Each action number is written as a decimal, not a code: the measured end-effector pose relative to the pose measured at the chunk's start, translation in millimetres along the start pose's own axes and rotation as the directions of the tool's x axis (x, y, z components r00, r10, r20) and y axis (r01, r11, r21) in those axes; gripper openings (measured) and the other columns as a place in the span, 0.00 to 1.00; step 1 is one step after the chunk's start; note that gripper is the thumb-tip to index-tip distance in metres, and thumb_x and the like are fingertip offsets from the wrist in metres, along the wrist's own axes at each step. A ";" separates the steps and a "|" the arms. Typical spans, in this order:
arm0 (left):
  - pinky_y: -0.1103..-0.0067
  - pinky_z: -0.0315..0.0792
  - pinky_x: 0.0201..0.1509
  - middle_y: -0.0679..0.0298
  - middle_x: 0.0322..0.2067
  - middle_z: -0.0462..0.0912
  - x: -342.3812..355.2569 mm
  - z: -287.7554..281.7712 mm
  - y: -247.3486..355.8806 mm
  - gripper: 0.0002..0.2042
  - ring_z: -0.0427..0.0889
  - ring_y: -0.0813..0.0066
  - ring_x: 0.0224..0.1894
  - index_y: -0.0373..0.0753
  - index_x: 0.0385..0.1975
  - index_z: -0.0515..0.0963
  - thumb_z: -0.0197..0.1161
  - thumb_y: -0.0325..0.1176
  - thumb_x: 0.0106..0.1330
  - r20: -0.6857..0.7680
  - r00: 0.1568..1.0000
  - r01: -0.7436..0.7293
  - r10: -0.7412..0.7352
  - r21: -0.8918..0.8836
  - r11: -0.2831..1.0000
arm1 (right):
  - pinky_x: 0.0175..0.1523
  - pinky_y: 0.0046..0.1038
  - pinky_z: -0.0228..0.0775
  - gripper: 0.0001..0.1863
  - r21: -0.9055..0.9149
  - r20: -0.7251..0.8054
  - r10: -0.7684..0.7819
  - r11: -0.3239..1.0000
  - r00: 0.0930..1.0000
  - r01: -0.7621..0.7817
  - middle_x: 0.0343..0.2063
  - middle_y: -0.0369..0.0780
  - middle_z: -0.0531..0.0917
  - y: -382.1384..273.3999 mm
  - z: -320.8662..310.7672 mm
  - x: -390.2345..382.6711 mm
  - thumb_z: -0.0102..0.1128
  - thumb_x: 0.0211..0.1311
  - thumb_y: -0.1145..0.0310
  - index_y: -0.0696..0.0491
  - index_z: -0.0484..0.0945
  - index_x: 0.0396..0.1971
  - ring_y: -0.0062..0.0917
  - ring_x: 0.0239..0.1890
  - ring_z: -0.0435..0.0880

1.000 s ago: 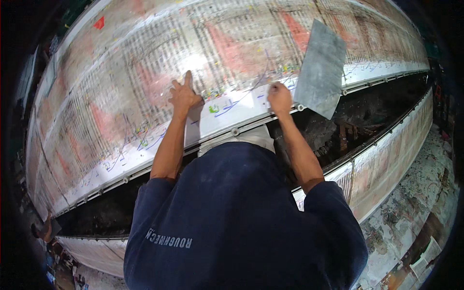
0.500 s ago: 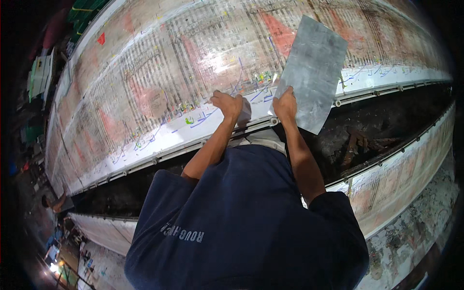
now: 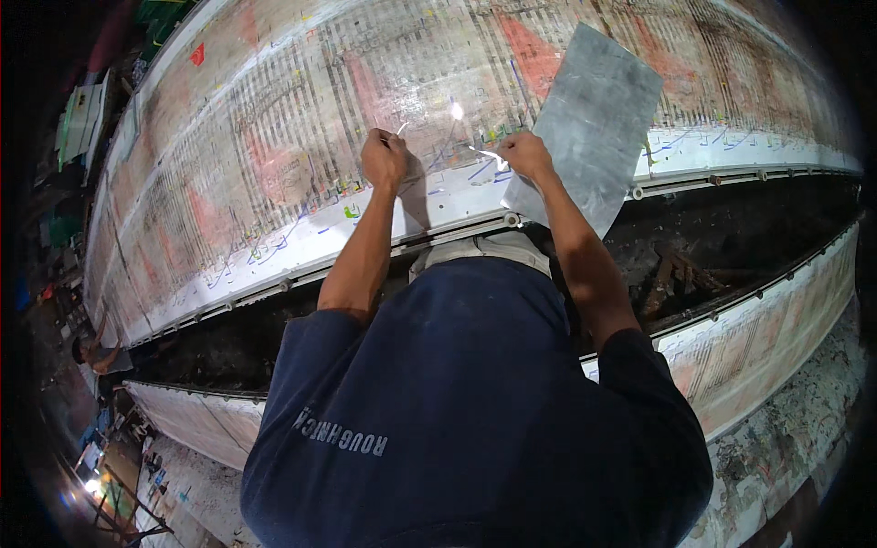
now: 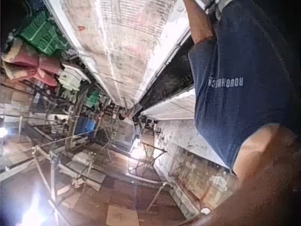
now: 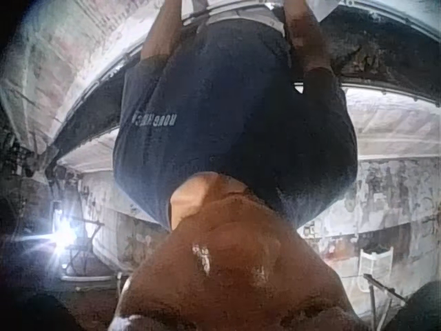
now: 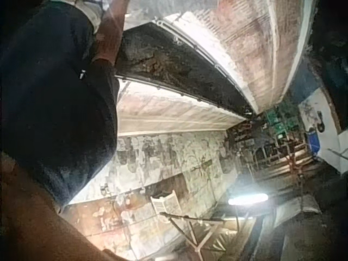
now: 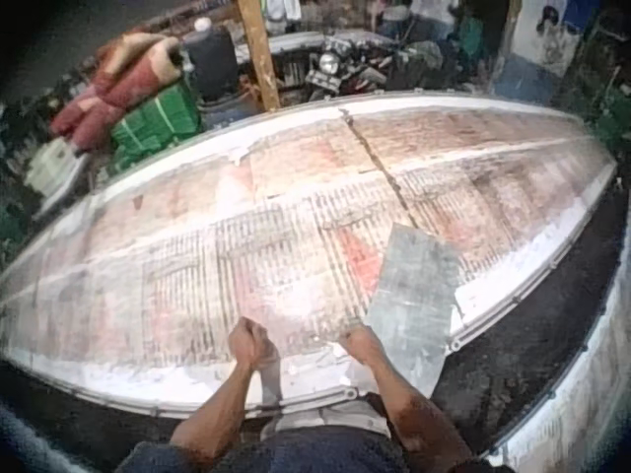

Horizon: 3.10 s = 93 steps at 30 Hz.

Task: The person places a transparent plastic sheet onto a large printing surface, aligns it with markings, and presses it down. They repeat this process with several sheets, smoothing them out by hand across the surface.

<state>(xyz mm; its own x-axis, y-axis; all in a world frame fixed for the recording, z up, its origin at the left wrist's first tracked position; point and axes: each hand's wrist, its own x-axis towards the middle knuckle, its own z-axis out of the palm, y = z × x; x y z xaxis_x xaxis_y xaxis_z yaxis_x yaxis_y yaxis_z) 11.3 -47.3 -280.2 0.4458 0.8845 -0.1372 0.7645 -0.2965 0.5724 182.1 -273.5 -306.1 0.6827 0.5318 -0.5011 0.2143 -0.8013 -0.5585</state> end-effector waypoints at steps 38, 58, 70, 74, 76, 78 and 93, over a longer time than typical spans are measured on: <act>0.75 0.75 0.34 0.60 0.23 0.85 41.3 21.0 -63.4 0.12 0.82 0.71 0.26 0.35 0.22 0.82 0.75 0.38 0.53 0.111 0.986 0.142 -0.122 -0.186 0.972 | 0.52 0.44 0.78 0.14 -0.322 0.158 0.128 0.944 0.979 -0.072 0.44 0.53 0.86 -37.3 -26.7 13.1 0.63 0.55 0.69 0.57 0.86 0.40 0.48 0.49 0.85; 0.60 0.71 0.49 0.48 0.45 0.78 13.2 41.3 -26.9 0.20 0.77 0.50 0.48 0.39 0.52 0.74 0.65 0.31 0.58 -0.195 0.934 -0.230 0.300 0.315 0.921 | 0.48 0.50 0.76 0.17 -0.311 -0.027 -0.021 0.950 0.999 0.012 0.41 0.56 0.84 -45.1 -13.3 3.3 0.60 0.54 0.72 0.60 0.80 0.45 0.55 0.43 0.84; 0.30 0.29 0.68 0.46 0.77 0.37 13.0 77.2 45.8 0.35 0.31 0.39 0.78 0.60 0.75 0.55 0.51 0.59 0.68 0.223 0.878 -0.475 0.423 0.292 0.830 | 0.67 0.44 0.62 0.22 -0.083 -0.368 -0.507 0.853 0.779 0.516 0.59 0.52 0.73 22.7 -4.2 -50.5 0.60 0.62 0.71 0.56 0.73 0.57 0.50 0.64 0.69; 0.31 0.28 0.68 0.46 0.77 0.37 16.5 71.2 32.8 0.35 0.31 0.38 0.77 0.59 0.75 0.56 0.51 0.59 0.68 0.223 0.895 -0.442 0.387 0.326 0.836 | 0.64 0.46 0.62 0.32 -0.238 -0.722 -0.190 0.971 0.665 0.019 0.59 0.54 0.71 63.0 -46.4 -94.3 0.71 0.54 0.64 0.59 0.70 0.57 0.52 0.63 0.68; 0.31 0.29 0.68 0.46 0.77 0.36 16.9 73.9 41.6 0.35 0.32 0.38 0.77 0.60 0.75 0.54 0.52 0.57 0.68 0.240 0.875 -0.477 0.421 0.276 0.834 | 0.64 0.48 0.61 0.33 -0.164 -0.821 0.009 0.954 0.570 -0.252 0.53 0.54 0.72 106.3 -45.4 -116.9 0.70 0.57 0.57 0.61 0.70 0.56 0.51 0.58 0.69; 0.30 0.27 0.68 0.46 0.77 0.35 21.6 72.5 37.4 0.35 0.29 0.39 0.77 0.60 0.75 0.54 0.51 0.58 0.68 0.226 0.874 -0.476 0.430 0.222 0.851 | 0.63 0.50 0.60 0.35 -0.053 -0.890 0.172 0.880 0.422 -0.471 0.48 0.53 0.73 138.6 -36.1 -123.8 0.69 0.59 0.50 0.63 0.70 0.55 0.49 0.54 0.71; 0.71 0.77 0.47 0.45 0.46 0.82 -84.0 91.4 170.4 0.30 0.82 0.63 0.43 0.25 0.63 0.65 0.65 0.34 0.63 0.812 0.384 0.434 0.440 -0.579 0.690 | 0.53 0.25 0.70 0.23 0.700 -0.271 0.268 0.714 0.924 -0.001 0.43 0.44 0.83 70.2 -227.0 -134.0 0.64 0.60 0.74 0.70 0.74 0.53 0.26 0.44 0.80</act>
<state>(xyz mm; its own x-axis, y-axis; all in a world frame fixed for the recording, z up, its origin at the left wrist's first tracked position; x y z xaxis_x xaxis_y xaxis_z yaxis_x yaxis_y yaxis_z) 146.7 -205.1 -245.1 0.8854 -0.0836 -0.4572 0.4515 0.3879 0.8035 264.3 -463.2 -128.1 0.8781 0.2025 -0.4336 -0.3372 -0.3810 -0.8609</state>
